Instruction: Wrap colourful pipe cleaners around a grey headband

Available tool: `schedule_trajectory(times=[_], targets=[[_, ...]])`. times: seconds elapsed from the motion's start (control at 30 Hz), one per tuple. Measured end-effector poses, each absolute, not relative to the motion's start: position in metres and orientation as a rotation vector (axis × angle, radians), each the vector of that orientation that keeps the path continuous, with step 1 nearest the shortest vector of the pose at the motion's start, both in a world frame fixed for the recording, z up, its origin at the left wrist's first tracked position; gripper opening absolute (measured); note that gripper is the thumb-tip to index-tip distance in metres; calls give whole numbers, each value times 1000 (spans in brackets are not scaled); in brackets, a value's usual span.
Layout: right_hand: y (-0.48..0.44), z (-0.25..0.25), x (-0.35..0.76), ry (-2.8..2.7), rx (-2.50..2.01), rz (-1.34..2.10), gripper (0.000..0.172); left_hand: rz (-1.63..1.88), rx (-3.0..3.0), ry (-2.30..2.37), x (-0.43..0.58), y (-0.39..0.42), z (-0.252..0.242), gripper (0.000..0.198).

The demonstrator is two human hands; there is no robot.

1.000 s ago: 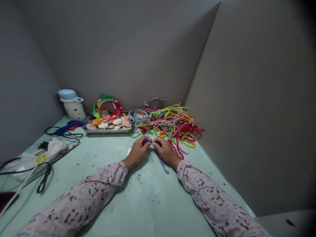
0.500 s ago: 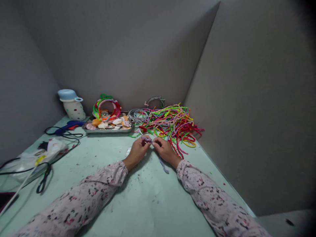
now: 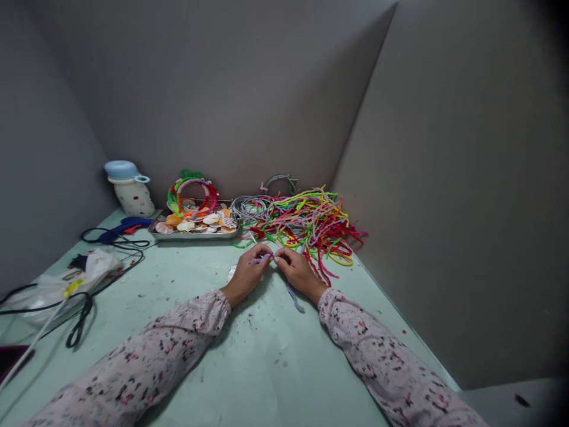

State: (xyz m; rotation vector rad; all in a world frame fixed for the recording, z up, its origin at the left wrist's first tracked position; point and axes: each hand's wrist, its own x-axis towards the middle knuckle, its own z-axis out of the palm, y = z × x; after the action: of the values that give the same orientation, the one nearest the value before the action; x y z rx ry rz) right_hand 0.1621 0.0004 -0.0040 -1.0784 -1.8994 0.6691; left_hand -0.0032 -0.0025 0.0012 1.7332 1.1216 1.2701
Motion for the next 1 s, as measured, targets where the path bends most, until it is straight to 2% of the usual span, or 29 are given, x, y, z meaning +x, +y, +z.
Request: schedule_trajectory(times=[0.3,1.0], targets=[[3,-8,162,-1938,-1062,621,14,1244,1758,1138,-3,-3,0,22],[4,-7,162,-1926,-1028,616,18,1371,1756,1203,0,1,-6,11]])
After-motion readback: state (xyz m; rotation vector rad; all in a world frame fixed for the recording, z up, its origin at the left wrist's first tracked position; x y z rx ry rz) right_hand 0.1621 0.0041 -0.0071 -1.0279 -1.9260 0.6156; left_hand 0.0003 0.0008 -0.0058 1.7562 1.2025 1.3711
